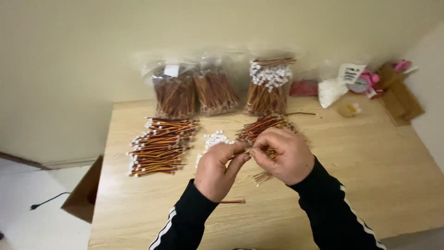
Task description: Assembling small electrical cables by manually attaching plastic connectors to the ends of wires.
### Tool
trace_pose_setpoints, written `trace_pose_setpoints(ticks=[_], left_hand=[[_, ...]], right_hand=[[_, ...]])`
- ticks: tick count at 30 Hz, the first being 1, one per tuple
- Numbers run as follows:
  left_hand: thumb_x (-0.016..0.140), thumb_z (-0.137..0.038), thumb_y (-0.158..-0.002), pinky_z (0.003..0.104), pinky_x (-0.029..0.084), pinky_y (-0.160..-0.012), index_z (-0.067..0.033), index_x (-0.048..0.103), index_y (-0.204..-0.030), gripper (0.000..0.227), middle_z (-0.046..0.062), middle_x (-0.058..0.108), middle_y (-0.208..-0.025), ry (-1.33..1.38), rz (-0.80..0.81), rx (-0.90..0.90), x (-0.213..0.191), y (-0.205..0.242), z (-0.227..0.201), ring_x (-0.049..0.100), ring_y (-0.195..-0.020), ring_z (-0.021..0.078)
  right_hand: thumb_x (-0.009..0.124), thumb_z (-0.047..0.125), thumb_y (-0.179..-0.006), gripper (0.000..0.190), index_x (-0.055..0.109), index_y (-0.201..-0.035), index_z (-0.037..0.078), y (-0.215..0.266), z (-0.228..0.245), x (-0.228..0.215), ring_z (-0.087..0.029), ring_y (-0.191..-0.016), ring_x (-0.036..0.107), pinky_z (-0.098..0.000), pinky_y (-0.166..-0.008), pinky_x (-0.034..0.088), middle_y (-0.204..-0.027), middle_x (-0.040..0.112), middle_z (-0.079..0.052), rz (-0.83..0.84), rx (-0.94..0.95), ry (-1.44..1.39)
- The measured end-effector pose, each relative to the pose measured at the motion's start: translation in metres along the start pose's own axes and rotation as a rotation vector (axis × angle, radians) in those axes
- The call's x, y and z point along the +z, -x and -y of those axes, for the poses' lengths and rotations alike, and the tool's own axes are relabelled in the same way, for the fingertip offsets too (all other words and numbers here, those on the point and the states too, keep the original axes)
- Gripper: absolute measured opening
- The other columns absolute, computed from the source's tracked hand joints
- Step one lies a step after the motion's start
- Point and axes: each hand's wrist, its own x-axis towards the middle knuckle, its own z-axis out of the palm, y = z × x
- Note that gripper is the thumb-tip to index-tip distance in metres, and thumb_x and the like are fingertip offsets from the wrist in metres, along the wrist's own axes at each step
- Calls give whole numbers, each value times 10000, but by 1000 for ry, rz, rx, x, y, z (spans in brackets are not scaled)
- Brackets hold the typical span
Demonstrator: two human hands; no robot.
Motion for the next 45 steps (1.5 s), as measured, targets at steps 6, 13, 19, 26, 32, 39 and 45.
trace_pose_setpoints(ticks=[6,13,19,26,32,39,45], left_hand=[[672,-159,-883,232,528,-604,-139,759,-868,90,-5,709,-635,252,22,-248,-2,15,8,647,-568,90],[672,-140,-881,258,526,-625,-92,759,-911,104,62,708,-651,285,45,-383,-28,30,19,582,-621,89],[683,-114,-862,260,521,-658,-42,747,-878,97,80,706,-658,353,15,-483,-42,55,56,610,-640,110],[669,-135,-859,250,515,-599,-38,741,-859,120,79,693,-632,260,48,-507,-43,58,52,617,-600,122],[676,-247,-846,264,527,-580,-167,757,-849,114,15,707,-630,-81,126,-450,-35,50,42,687,-611,165],[703,-284,-825,303,530,-609,-166,760,-886,145,39,716,-668,-81,88,-535,-32,66,55,683,-652,193],[736,-277,-826,204,512,-600,-169,765,-805,114,-17,708,-610,72,3,-638,-26,80,64,668,-618,98]], right_hand=[[754,139,-802,148,717,-922,60,6,11,27,-258,-850,704,-355,-773,536,-867,710,-93,-3,179,-310],[686,119,-875,68,722,-849,67,9,11,18,-110,-624,585,-279,-644,522,-634,661,-52,-91,438,-342],[667,72,-929,100,674,-902,-23,28,-20,2,-104,-614,574,-234,-633,493,-637,630,-67,-137,559,-396],[695,133,-932,164,696,-1043,12,17,-17,6,-270,-858,603,-390,-792,486,-892,654,-170,-46,343,48],[648,207,-889,126,727,-939,123,10,4,53,-335,-864,677,-435,-787,529,-896,690,-121,232,-48,149],[684,275,-851,131,734,-866,155,21,-14,86,-293,-816,691,-383,-745,526,-770,697,-80,480,341,-138],[709,306,-841,125,745,-836,187,25,-18,94,-231,-802,703,-338,-740,534,-746,697,-24,547,442,-163]])
